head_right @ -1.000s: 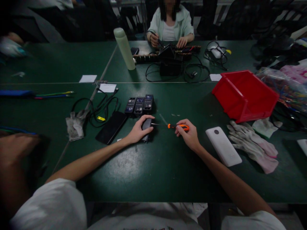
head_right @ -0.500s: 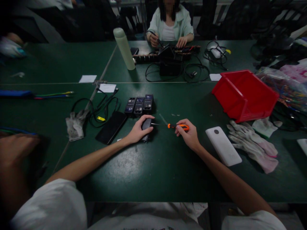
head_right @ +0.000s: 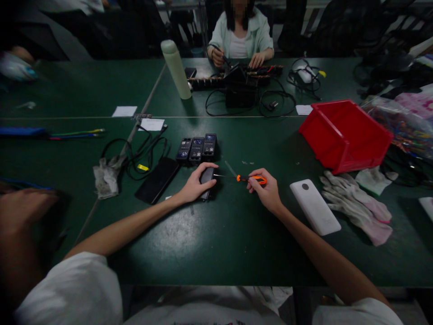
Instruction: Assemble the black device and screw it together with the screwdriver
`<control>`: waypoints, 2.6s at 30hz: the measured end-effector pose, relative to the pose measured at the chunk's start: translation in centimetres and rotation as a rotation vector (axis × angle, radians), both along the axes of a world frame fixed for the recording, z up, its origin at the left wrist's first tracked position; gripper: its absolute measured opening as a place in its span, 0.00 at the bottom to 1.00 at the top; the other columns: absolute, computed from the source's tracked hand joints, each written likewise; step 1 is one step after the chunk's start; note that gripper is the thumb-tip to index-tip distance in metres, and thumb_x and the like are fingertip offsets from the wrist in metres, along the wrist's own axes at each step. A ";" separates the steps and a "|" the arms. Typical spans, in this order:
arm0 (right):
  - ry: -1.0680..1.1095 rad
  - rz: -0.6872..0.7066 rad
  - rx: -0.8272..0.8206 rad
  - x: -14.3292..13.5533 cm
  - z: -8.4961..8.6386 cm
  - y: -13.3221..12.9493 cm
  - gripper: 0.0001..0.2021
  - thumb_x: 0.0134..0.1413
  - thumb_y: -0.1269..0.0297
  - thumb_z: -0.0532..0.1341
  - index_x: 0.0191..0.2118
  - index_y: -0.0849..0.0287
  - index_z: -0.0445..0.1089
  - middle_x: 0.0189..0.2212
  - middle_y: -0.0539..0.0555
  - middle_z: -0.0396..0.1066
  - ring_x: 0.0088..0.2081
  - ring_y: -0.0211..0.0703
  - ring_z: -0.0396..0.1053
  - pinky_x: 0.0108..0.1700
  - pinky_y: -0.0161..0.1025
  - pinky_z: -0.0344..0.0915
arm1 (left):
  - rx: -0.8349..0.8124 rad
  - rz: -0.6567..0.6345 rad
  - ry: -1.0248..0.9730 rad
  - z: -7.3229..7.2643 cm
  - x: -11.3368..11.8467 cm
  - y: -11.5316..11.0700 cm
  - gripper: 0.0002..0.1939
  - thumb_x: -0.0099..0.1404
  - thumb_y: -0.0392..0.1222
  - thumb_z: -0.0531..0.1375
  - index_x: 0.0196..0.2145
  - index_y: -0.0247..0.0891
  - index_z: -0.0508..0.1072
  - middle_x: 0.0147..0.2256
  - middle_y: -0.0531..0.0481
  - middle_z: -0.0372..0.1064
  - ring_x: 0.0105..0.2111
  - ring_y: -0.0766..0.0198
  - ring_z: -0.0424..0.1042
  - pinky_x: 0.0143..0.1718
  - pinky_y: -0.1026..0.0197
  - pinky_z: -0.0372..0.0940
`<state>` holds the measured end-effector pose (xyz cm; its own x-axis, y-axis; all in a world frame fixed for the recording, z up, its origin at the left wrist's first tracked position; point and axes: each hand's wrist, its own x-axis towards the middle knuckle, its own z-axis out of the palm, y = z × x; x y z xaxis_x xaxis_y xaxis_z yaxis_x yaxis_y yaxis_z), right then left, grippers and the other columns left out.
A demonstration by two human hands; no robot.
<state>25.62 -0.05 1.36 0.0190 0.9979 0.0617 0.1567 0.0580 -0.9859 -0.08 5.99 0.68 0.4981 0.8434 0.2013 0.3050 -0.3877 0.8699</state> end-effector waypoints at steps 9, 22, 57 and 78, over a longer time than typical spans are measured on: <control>0.005 -0.012 0.010 0.1 -0.5 0.1 0.09 0.58 0.59 0.61 0.40 0.59 0.66 0.25 0.49 0.70 0.24 0.37 0.69 0.27 0.36 0.65 | 0.016 0.000 0.008 -0.2 0.0 0.0 0.21 0.63 0.44 0.58 0.53 0.41 0.64 0.50 0.46 0.64 0.52 0.56 0.65 0.57 0.53 0.58; 0.012 -0.003 0.009 0.2 -0.3 0.0 0.08 0.58 0.60 0.60 0.40 0.59 0.66 0.26 0.49 0.70 0.25 0.37 0.69 0.28 0.36 0.66 | 0.003 0.003 -0.003 -0.1 0.0 0.0 0.21 0.62 0.44 0.59 0.53 0.41 0.64 0.50 0.47 0.64 0.52 0.56 0.64 0.57 0.52 0.58; -0.016 0.001 0.000 0.1 -0.1 0.0 0.10 0.58 0.59 0.60 0.41 0.59 0.66 0.26 0.50 0.71 0.26 0.38 0.70 0.28 0.37 0.67 | 0.009 0.004 0.003 -0.1 0.0 0.0 0.21 0.62 0.45 0.59 0.52 0.41 0.64 0.50 0.47 0.64 0.51 0.56 0.65 0.57 0.52 0.58; -0.007 -0.005 0.003 0.1 -0.3 0.1 0.11 0.58 0.58 0.60 0.41 0.59 0.66 0.26 0.50 0.70 0.25 0.38 0.69 0.28 0.37 0.67 | 0.007 0.006 0.016 0.0 0.0 0.0 0.21 0.62 0.44 0.59 0.52 0.41 0.64 0.50 0.47 0.64 0.51 0.56 0.65 0.57 0.52 0.58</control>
